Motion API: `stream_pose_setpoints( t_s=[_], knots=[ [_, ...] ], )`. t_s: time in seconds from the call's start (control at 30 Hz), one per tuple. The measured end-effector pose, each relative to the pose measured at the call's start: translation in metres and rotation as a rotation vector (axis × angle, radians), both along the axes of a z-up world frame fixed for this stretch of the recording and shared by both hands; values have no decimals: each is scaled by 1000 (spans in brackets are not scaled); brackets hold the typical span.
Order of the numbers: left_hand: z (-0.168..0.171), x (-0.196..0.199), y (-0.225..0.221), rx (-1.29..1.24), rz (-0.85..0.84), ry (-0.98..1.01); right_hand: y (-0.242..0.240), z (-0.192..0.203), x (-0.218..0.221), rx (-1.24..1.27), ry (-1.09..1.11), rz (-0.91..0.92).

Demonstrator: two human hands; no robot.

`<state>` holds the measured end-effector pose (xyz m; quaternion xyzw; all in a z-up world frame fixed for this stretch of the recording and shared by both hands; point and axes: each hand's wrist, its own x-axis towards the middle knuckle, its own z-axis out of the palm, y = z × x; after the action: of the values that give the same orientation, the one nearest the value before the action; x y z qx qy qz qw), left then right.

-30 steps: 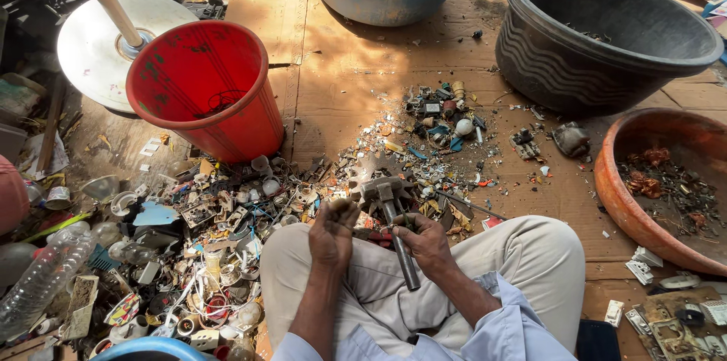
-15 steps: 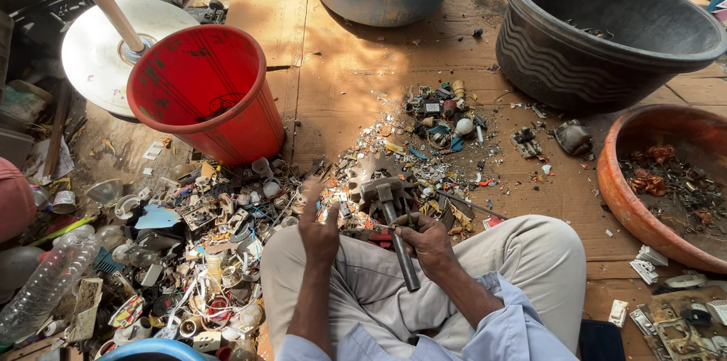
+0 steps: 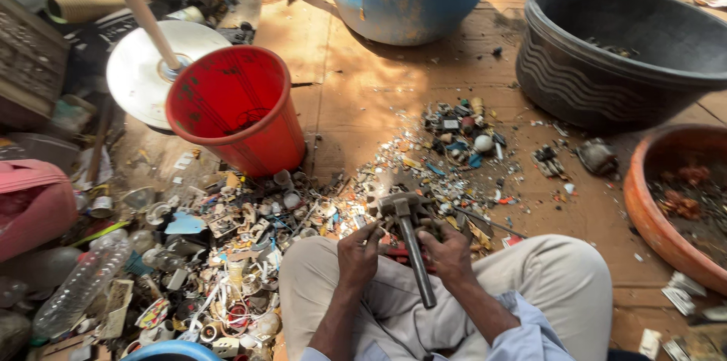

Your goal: The person sits on the floor and uses a hammer to repeatedly strike a small electronic component held in their left hand. They break the component into smaller pieces and occasionally use a screwdriver to pry parts apart. The debris is scattered on the floor around them.

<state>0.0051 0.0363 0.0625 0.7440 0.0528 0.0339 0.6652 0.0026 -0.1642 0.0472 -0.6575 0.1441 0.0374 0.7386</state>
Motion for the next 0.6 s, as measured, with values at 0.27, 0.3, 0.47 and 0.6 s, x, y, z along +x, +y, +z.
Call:
stream_pose_setpoints(
  t_s=[0.27, 0.3, 0.47, 0.6],
  knots=[
    [105, 154, 124, 319, 538, -352, 4, -4, 2, 8, 95, 55],
    [119, 177, 142, 420, 596, -296, 6, -1, 2, 2, 121, 56],
    [99, 174, 144, 368, 781, -442, 3, 2, 6, 43, 175, 43],
    [15, 100, 53, 71, 613, -232, -15, -12, 25, -206, 128, 114]
  ],
)
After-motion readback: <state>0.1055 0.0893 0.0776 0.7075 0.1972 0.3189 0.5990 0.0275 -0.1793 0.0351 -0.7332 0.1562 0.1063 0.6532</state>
